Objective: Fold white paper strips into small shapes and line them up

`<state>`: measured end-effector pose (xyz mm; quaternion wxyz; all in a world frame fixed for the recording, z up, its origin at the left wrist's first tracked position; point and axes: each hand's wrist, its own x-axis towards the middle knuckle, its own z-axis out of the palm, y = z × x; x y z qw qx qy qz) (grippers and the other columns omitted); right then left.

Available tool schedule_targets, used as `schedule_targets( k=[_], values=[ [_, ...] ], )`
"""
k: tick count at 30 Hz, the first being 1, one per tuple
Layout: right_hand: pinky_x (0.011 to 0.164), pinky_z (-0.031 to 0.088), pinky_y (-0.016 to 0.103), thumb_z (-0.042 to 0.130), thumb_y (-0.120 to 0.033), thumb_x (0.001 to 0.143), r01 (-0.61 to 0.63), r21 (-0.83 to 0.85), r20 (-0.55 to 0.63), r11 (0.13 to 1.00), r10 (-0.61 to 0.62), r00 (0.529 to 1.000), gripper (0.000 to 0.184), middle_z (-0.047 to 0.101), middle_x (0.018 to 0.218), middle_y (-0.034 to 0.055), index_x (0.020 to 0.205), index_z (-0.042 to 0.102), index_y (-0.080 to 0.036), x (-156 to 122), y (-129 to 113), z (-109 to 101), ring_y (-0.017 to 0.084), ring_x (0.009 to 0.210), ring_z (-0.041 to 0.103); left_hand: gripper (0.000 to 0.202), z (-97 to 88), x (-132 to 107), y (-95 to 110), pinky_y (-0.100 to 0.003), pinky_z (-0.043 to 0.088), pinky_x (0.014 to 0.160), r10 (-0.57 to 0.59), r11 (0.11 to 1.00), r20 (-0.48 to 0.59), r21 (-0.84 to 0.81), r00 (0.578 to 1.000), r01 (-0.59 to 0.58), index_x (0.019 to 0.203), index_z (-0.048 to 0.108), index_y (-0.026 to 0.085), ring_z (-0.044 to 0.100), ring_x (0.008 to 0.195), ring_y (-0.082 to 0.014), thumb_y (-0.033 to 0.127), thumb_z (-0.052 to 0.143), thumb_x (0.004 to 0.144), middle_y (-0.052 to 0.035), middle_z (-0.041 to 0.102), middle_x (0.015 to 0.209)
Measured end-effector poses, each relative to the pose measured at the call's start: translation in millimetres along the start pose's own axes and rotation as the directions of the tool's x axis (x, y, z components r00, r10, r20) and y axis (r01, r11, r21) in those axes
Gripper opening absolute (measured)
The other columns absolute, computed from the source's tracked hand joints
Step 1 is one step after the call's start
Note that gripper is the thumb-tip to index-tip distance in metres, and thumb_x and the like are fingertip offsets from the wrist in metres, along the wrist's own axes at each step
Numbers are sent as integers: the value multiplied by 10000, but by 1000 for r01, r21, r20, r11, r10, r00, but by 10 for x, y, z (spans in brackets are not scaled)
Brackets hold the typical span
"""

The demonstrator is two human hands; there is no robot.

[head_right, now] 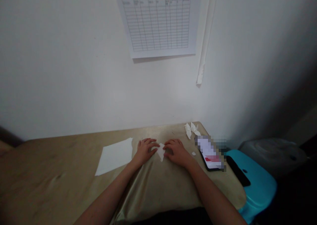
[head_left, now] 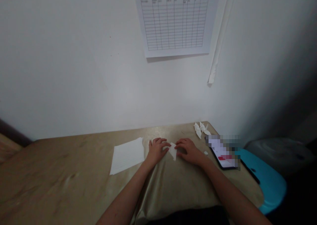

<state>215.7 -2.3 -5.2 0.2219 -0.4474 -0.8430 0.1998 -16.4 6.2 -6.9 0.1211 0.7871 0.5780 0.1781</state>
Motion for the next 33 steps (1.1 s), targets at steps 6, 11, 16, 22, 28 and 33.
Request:
schedule_targets(
  k=[6, 11, 16, 22, 28, 33],
  values=[
    [1103, 315, 416, 566, -169, 896, -7, -56, -125, 998, 0, 992, 204, 690, 1075, 38, 959, 745, -244, 62, 18, 80, 206, 1145, 540, 158, 7, 2, 42, -654, 170, 1151, 1, 1000, -45, -29, 999, -2, 1021, 733, 352, 480, 1292, -271, 320, 650, 891, 10, 661, 1300],
    [1115, 275, 449, 577, -172, 879, -65, -96, -149, 993, 51, 987, 197, 671, 1173, 38, 977, 729, -251, 70, -7, 112, 219, 1186, 515, 143, 2, -6, 33, -585, 192, 1174, -20, 1000, -38, -18, 999, 19, 964, 760, 346, 479, 1293, -273, 311, 703, 837, 13, 658, 1321],
    [1125, 233, 483, 606, -245, 879, -127, -105, -150, 986, 110, 982, 161, 649, 1226, 28, 982, 724, -285, 54, -11, 107, 241, 1239, 482, 182, -43, -23, 75, -630, 178, 1166, -31, 999, -16, -19, 999, 30, 978, 742, 363, 468, 1321, -295, 375, 742, 797, 29, 640, 1351],
    [1129, 216, 495, 598, -277, 895, -152, -105, -165, 983, 134, 977, 153, 642, 1234, 36, 992, 717, -280, 64, -34, 121, 244, 1241, 491, 311, -68, -51, 98, -681, 147, 1161, -25, 1000, 49, 9, 998, 24, 1050, 696, 365, 374, 1412, -336, 442, 772, 758, 38, 580, 1440],
    [1128, 222, 498, 605, -273, 888, -171, -109, -164, 979, 152, 975, 147, 640, 1229, 37, 986, 714, -277, 68, -51, 132, 249, 1238, 494, 451, -60, -80, 93, -730, 95, 1157, -23, 1000, 127, 14, 992, 22, 1126, 635, 353, 280, 1477, -368, 477, 786, 719, 18, 487, 1534],
    [1135, 206, 519, 601, -263, 886, -187, -113, -164, 976, 167, 972, 160, 632, 1246, 41, 1004, 707, -277, 68, -61, 132, 255, 1251, 491, 575, -87, -109, 115, -735, 71, 1166, -24, 999, 167, 25, 986, 21, 1169, 599, 346, 239, 1495, -393, 512, 814, 661, 8, 417, 1582]
  ],
)
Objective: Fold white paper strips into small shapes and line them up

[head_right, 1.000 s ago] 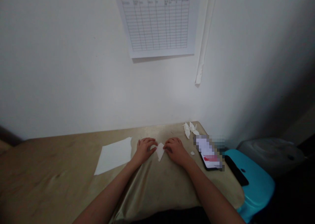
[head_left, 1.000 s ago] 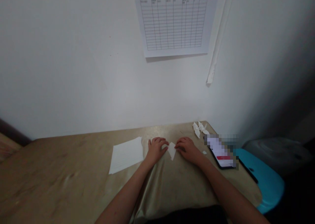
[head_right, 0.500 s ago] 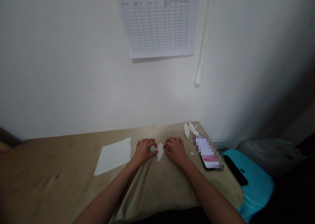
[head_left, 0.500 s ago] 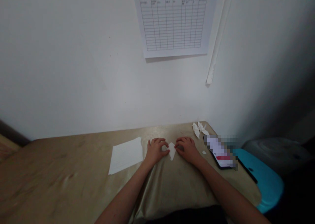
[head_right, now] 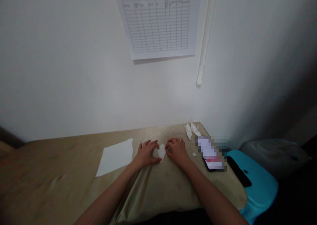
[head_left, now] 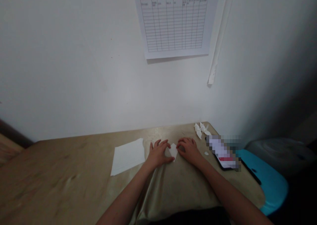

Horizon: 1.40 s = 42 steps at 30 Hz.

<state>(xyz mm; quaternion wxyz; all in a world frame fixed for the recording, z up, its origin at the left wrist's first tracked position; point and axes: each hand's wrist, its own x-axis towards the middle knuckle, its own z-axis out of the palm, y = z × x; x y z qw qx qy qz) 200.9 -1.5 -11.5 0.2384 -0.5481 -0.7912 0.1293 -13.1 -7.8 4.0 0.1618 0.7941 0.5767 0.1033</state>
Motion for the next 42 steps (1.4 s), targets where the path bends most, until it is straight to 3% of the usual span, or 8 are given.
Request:
schedule_targets(
  k=[6, 12, 20, 29, 37, 42],
  values=[
    [1134, 217, 524, 580, -269, 899, 2, -14, -1, 1000, -2, 1000, 168, 632, 1236, 45, 1007, 708, -280, -8, -30, -27, 257, 1240, 494, 712, -18, -12, 29, -730, 47, 1177, 5, 1000, 45, 7, 999, -6, 1212, 563, 329, 188, 1514, -402, 591, 823, 604, -14, 358, 1615],
    [1139, 205, 538, 584, -278, 896, 1, -46, 8, 999, -1, 1000, 167, 626, 1244, 43, 1018, 699, -284, -5, -28, -9, 254, 1245, 492, 702, 17, 8, -55, -727, 53, 1174, 46, 999, 6, -14, 999, -46, 1196, 581, 341, 232, 1496, -403, 605, 833, 596, -1, 393, 1597],
    [1149, 126, 628, 657, -346, 836, -16, -20, 59, 1000, 17, 998, 229, 588, 1300, 48, 1057, 664, -290, -45, -39, -45, 284, 1314, 447, 440, 21, 58, -163, -674, 137, 1180, 65, 998, -24, -16, 998, -66, 1160, 634, 380, 309, 1464, -360, 504, 758, 757, 48, 478, 1543],
    [1156, 50, 679, 744, -461, 733, -30, 5, 123, 1000, 29, 992, 482, 523, 1388, 82, 1151, 595, -274, -94, -76, -60, 316, 1372, 389, 192, 93, 166, -170, -615, 218, 1168, 25, 999, -128, -38, 991, -30, 1038, 717, 381, 412, 1381, -317, 363, 688, 849, 78, 593, 1432],
    [1165, 49, 669, 779, -521, 669, -13, -15, 144, 1000, 15, 990, 624, 502, 1407, 117, 1197, 572, -260, -115, -97, -85, 345, 1373, 378, 136, 99, 234, -155, -496, 310, 1133, 38, 998, -212, -50, 976, -49, 953, 767, 369, 501, 1290, -268, 323, 699, 844, 56, 674, 1320],
    [1174, 62, 639, 759, -530, 720, 12, 7, 134, 1000, -13, 991, 546, 523, 1386, 86, 1178, 603, -279, -99, -46, -90, 321, 1364, 388, 122, 92, 224, -144, -479, 324, 1118, 47, 997, -237, -53, 970, -62, 931, 768, 356, 527, 1260, -260, 314, 707, 834, 51, 692, 1290]
  ],
)
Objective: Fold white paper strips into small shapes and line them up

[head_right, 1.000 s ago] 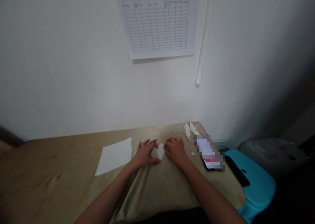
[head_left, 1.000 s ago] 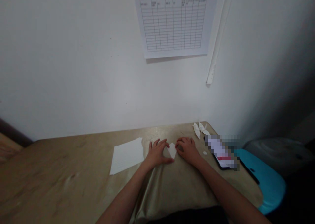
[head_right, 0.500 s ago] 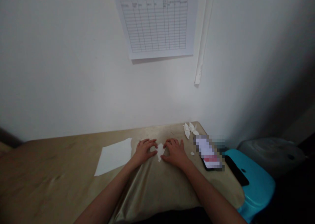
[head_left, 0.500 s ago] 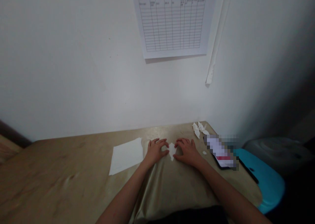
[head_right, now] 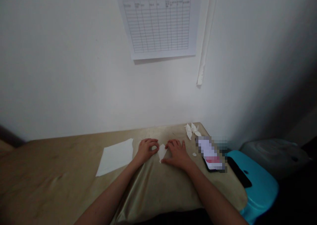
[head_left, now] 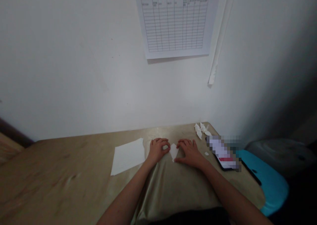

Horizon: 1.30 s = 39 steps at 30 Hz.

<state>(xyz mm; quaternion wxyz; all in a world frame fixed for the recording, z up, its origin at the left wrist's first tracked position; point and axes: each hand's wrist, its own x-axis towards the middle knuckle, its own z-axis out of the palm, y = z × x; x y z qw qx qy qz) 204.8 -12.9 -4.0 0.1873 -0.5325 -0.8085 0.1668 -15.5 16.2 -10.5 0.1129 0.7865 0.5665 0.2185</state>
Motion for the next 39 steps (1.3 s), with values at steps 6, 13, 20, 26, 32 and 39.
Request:
schedule_targets(
  k=[6, 13, 20, 26, 32, 39],
  values=[
    [1156, 182, 553, 510, -322, 950, -2, -16, -67, 1000, 1, 998, 213, 603, 1285, 31, 1067, 687, -315, 100, 93, 26, 248, 1272, 462, 128, -2, 4, -6, -517, 284, 1148, -28, 1000, 16, -11, 999, 28, 950, 765, 352, 501, 1285, -270, 328, 688, 851, 47, 675, 1321],
    [1136, 221, 507, 555, -253, 905, -2, -46, -90, 999, -2, 996, 199, 605, 1248, 12, 1020, 704, -316, 140, 93, 49, 239, 1224, 468, 123, 17, 4, 65, -659, 156, 1166, -66, 998, 55, -6, 996, 66, 924, 736, 329, 436, 1349, -294, 279, 646, 856, 61, 630, 1388],
    [1149, 181, 541, 604, -306, 882, -35, -31, -80, 999, 32, 996, 166, 605, 1250, 18, 1012, 706, -315, 145, 67, 31, 251, 1244, 463, 132, 12, 34, 34, -661, 129, 1175, -91, 996, 116, -2, 989, 91, 940, 735, 330, 366, 1412, -319, 311, 684, 821, 60, 583, 1447],
    [1162, 145, 555, 690, -394, 814, -25, 13, -58, 1000, 26, 998, 238, 584, 1283, 25, 1034, 691, -304, 104, 59, 10, 266, 1290, 447, 207, -22, 20, 10, -679, 121, 1176, -65, 998, 153, 3, 986, 65, 979, 709, 328, 325, 1451, -342, 370, 745, 780, 49, 542, 1488],
    [1174, 114, 564, 779, -455, 705, -47, 4, -39, 999, 47, 998, 428, 553, 1330, 44, 1083, 658, -294, 52, -4, -11, 292, 1319, 434, 348, -34, -13, 27, -708, 85, 1171, -45, 999, 199, 8, 979, 44, 1034, 662, 313, 283, 1477, -361, 411, 790, 725, 15, 485, 1536],
    [1183, 87, 592, 786, -537, 659, -35, -17, -42, 999, 34, 999, 565, 550, 1328, 61, 1133, 618, -279, 24, -30, 30, 306, 1327, 424, 552, -65, -67, 57, -709, 53, 1181, -23, 1000, 259, 8, 966, 22, 1125, 608, 315, 232, 1502, -376, 461, 841, 647, -23, 408, 1587]
  ],
)
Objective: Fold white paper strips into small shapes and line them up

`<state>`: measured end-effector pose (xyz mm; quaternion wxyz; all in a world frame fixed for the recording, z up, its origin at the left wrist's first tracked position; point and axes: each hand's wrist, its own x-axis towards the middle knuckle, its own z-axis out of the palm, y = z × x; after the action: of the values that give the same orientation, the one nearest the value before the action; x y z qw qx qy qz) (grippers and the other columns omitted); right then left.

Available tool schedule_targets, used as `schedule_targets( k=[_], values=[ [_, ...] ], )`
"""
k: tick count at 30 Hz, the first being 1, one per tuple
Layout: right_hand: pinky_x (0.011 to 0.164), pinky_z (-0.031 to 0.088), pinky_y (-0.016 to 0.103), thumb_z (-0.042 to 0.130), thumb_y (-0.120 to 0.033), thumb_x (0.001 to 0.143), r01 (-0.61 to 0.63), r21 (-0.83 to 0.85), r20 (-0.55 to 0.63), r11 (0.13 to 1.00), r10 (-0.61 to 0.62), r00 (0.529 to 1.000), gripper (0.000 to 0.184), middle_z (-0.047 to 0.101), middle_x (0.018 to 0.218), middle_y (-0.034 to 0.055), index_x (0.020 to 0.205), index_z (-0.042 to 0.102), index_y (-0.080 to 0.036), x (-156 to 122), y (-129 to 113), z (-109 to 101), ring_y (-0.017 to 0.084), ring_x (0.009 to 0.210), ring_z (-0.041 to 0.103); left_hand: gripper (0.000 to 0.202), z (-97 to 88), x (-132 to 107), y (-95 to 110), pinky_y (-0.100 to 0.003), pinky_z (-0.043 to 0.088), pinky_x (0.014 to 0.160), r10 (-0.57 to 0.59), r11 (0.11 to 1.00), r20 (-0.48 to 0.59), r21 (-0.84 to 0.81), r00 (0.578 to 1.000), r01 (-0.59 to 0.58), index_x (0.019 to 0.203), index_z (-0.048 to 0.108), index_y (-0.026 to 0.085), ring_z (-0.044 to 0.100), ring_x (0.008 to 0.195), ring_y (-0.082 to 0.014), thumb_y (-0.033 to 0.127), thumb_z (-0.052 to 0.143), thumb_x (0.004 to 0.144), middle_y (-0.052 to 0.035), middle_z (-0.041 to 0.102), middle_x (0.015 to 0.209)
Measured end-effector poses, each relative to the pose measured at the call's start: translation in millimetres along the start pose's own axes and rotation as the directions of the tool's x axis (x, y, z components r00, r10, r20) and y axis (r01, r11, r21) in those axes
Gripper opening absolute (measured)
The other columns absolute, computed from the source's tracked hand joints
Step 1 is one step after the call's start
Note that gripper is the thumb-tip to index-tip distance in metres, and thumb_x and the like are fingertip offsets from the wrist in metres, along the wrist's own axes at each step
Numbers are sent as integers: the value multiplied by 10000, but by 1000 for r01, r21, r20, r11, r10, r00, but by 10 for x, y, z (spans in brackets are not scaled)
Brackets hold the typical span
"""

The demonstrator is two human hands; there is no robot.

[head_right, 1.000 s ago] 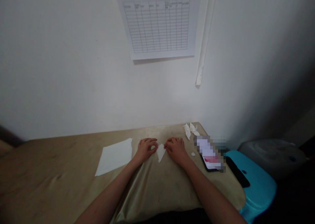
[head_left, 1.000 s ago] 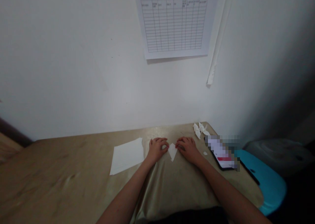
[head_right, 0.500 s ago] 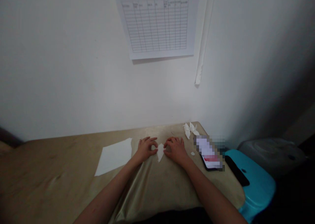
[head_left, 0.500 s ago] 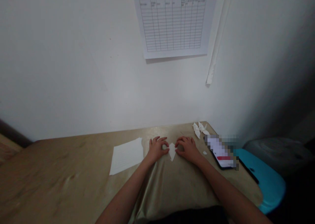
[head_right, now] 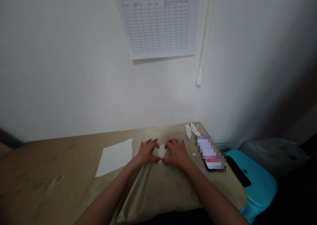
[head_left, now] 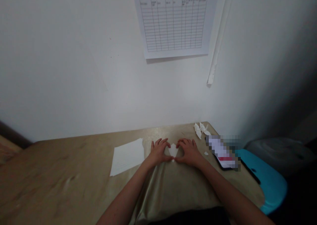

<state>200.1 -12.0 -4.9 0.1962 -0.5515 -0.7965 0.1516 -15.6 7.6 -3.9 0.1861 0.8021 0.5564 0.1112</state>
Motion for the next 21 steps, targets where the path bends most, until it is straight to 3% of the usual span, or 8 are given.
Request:
schedule_targets(
  k=[13, 18, 21],
  values=[
    [1179, 86, 619, 783, -637, 645, 27, 9, 36, 1000, -27, 999, 668, 533, 1362, 93, 1175, 606, -270, -7, 24, -23, 329, 1346, 410, 533, 28, -24, -25, -696, 70, 1186, 18, 999, -38, -40, 999, -20, 1102, 632, 294, 263, 1491, -364, 455, 859, 647, -39, 440, 1566],
    [1176, 137, 570, 665, -487, 846, 20, 53, 8, 998, -21, 1000, 326, 596, 1278, 57, 1099, 659, -281, 22, 69, -52, 269, 1298, 463, 181, 114, 15, -87, -666, 108, 1188, 4, 999, -121, -46, 993, -10, 958, 684, 296, 346, 1445, -318, 389, 735, 812, 12, 536, 1492],
    [1164, 192, 523, 639, -387, 876, 31, 51, -11, 998, -31, 999, 239, 626, 1212, 49, 1079, 676, -266, 35, 95, -37, 250, 1253, 489, 117, 136, 19, -92, -653, 118, 1190, 2, 999, -141, -45, 990, -8, 897, 691, 285, 376, 1418, -312, 366, 724, 820, 26, 568, 1459]
  ],
)
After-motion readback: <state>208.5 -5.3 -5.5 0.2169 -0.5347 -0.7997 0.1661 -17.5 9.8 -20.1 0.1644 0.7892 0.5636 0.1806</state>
